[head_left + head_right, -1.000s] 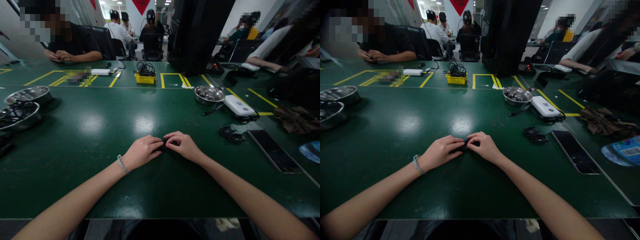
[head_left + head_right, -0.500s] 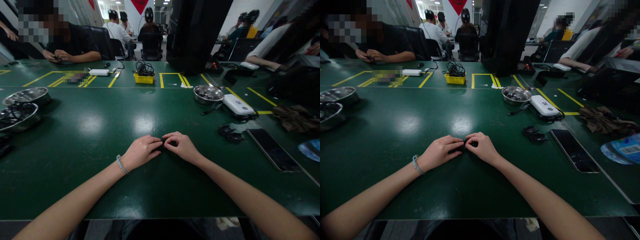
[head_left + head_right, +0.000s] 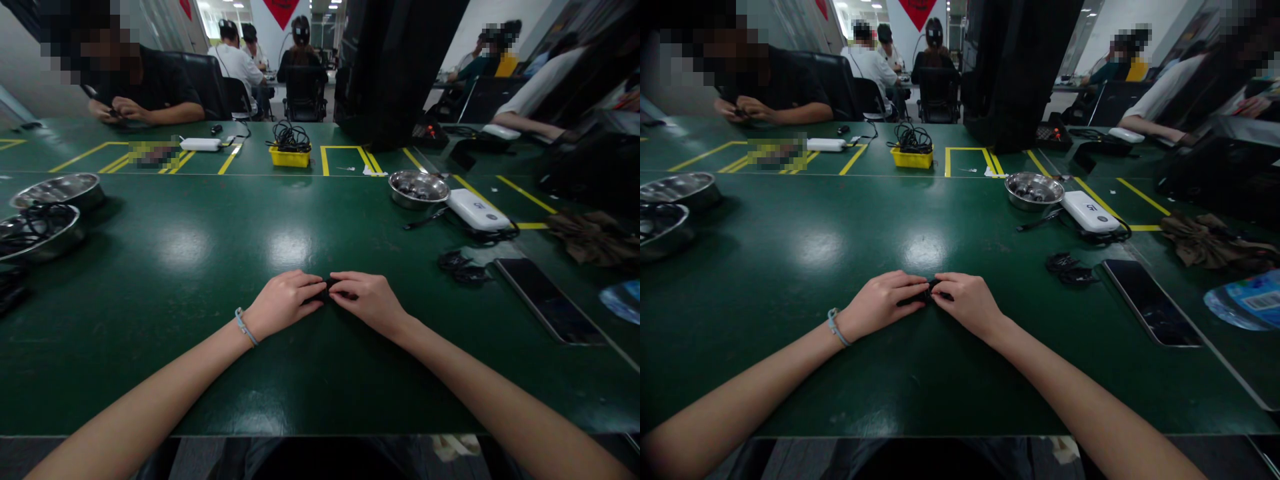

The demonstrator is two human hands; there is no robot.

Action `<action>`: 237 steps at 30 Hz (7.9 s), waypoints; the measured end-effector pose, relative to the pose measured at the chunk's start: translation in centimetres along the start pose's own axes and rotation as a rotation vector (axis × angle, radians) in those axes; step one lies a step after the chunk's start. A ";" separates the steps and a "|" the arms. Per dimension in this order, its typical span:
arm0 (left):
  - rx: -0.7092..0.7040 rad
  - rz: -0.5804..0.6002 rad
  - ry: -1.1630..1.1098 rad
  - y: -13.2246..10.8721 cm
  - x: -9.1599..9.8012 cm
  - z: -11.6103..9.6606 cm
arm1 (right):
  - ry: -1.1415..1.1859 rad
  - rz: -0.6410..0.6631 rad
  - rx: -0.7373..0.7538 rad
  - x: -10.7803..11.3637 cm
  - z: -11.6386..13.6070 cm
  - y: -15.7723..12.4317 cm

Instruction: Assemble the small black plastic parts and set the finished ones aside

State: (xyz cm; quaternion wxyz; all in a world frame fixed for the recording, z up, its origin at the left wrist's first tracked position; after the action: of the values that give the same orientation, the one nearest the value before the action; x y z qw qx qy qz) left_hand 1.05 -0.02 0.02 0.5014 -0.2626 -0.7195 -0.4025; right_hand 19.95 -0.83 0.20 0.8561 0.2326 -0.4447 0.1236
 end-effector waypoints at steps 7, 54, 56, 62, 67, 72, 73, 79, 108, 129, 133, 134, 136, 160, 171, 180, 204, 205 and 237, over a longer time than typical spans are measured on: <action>-0.010 -0.009 -0.025 -0.1 -0.1 0.5 | -0.035 0.031 0.067 0.1 -0.5 -0.1; 1.000 0.146 0.564 -16.3 9.1 13.0 | -0.337 -0.073 0.103 -0.9 -1.8 3.0; 1.023 0.170 0.601 -16.7 9.0 13.4 | -0.516 -0.095 -0.023 1.5 -3.7 1.3; 1.079 0.217 0.584 -15.6 9.0 13.3 | -0.862 -0.119 -0.460 9.6 -9.3 -3.2; 1.116 0.133 0.556 -13.1 9.2 12.3 | -0.734 0.088 -0.502 12.8 -14.0 -4.6; 0.823 0.085 0.457 -9.3 7.1 11.3 | -0.673 0.195 -0.422 12.1 -14.2 -3.3; 0.757 0.070 0.418 -8.4 6.5 11.1 | -0.677 0.201 -0.411 11.6 -13.7 -2.7; 0.428 -0.033 0.113 -2.3 2.5 7.0 | -0.672 0.142 -0.275 7.3 -8.2 1.0; 0.446 -0.401 -0.513 1.6 -0.9 0.6 | 0.260 -0.026 -0.242 -1.3 -1.3 1.8; 0.424 -0.279 -0.794 1.1 -0.2 -0.4 | -0.064 0.015 -0.334 0.3 -2.3 1.9; 0.403 -0.189 -0.729 1.2 -0.3 -1.2 | -0.040 0.127 -0.451 1.2 -3.1 2.1; 0.404 -0.179 -0.693 1.2 -0.3 -1.2 | -0.034 0.145 -0.458 1.4 -3.3 2.1; 0.399 -0.156 -0.617 1.2 -0.5 -1.2 | -0.018 0.152 -0.443 1.6 -3.5 2.0; 0.155 -0.008 -0.146 1.1 -1.0 -0.5 | 0.240 0.017 -0.025 -0.2 -1.1 1.2; 0.149 -0.027 -0.140 1.2 -0.9 -0.5 | 0.244 0.010 -0.019 -0.3 -0.8 1.3; 0.147 -0.029 -0.134 1.2 -0.9 -0.5 | 0.219 -0.020 -0.025 -0.6 -0.4 1.1; 0.102 0.022 -0.209 1.0 -0.3 0.0 | 0.230 0.000 -0.036 -0.3 -0.2 1.2; 0.104 0.018 -0.217 1.0 -0.3 0.0 | 0.223 -0.001 -0.034 -0.3 -0.2 1.2; -0.016 -0.061 -0.210 0.7 -1.0 0.3 | 0.081 -0.083 -0.052 1.3 -1.8 0.4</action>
State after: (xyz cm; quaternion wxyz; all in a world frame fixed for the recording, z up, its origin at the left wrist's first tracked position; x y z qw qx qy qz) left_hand 1.84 0.64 -0.78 0.4089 -0.2854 -0.7724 -0.3934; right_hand 21.79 0.42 0.45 0.8835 0.2235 -0.4027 0.0857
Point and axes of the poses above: each hand's wrist, its own y-axis towards the middle knuckle, its own x-axis out of the back of the hand, z = x × y, the point moved 1 cm from there along y, towards the middle knuckle, and after that the axes turned 5 degrees about -x, right-handed, at the moved point
